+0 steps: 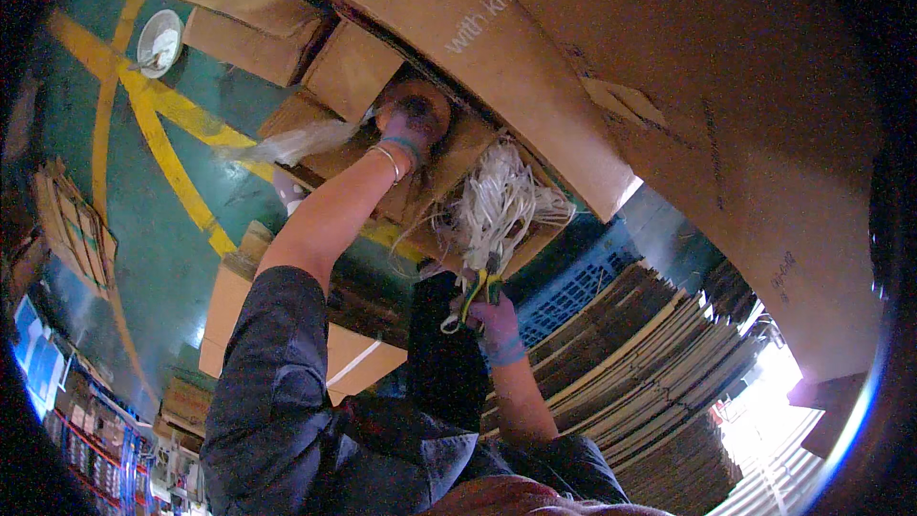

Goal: The person cuts a wire on a machine with pliers, then prepares a coil of copper wire by cutting its plastic bindings. They place the copper coil onto an orange spool and handle components inside an electrical cabinet after plugging in a small fan.

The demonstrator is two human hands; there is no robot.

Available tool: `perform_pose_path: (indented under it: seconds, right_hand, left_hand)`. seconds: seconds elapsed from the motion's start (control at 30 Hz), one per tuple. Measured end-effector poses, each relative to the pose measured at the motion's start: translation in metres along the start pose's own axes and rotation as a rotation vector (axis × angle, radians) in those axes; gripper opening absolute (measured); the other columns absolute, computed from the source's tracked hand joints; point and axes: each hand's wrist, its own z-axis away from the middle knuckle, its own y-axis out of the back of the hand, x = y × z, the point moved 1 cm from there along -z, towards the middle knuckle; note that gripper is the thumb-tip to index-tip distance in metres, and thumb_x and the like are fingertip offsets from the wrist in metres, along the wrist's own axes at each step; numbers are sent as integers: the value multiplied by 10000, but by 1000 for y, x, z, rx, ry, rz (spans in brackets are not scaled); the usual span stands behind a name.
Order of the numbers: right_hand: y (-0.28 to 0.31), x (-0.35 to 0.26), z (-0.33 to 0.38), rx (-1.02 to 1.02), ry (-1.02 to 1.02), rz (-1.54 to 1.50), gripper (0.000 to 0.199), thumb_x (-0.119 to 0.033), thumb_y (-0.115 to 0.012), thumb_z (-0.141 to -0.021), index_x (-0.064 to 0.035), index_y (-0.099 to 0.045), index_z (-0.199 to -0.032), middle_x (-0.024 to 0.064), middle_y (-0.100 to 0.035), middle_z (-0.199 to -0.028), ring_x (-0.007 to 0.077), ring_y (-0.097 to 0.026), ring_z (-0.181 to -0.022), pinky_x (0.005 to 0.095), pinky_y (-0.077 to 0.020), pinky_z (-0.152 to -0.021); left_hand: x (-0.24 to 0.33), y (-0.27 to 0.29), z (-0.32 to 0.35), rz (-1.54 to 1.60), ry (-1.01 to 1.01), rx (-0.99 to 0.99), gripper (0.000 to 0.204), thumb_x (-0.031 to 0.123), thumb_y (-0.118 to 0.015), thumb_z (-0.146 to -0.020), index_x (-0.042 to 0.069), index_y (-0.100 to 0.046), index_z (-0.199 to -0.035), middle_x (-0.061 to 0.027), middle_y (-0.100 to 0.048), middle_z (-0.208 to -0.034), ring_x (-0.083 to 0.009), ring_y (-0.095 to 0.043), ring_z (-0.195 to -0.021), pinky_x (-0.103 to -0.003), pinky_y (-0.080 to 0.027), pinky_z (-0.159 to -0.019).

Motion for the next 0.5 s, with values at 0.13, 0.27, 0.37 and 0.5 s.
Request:
perform_pose_path:
  seconds: [0.13, 0.27, 0.37, 0.5]
  right_hand:
    - [52, 80, 4, -47, 38, 80, 570, 13, -537, -688, -25, -485, -1254, 132, -669, -849, 183, -595, -662, 252, -423, -529]
    - [17, 44, 29, 77, -64, 2, 535, -9, -541, -696, -22, -494, -1229, 134, -669, -838, 183, -602, -662, 255, -431, -525]
    - [27, 53, 34, 20, 7, 146, 515, -23, -550, -690, -16, -506, -1203, 129, -668, -836, 181, -599, -665, 258, -435, -531]
    - [-7, -11, 86, 7, 117, -157, 471, -31, -557, -681, -22, -544, -1151, 102, -660, -829, 178, -590, -667, 256, -436, -547]
  left_hand:
    - [0, 24, 10, -66, -240, -577, 343, 289, -510, -871, 105, -624, -1137, -68, -594, -1209, -257, -545, -1121, -448, -407, -933]
    - [4, 58, 45, 124, -16, -642, 375, 317, -603, -828, 96, -630, -1130, -54, -619, -1158, -256, -576, -1072, -417, -440, -859]
    - [13, 100, 64, 92, -9, -573, 395, 344, -632, -811, 74, -633, -1100, -70, -642, -1088, -260, -605, -1001, -391, -462, -819]
    - [25, 202, 82, 113, -12, -563, 431, 379, -670, -789, 45, -637, -1059, -90, -673, -994, -264, -643, -907, -357, -490, -765]
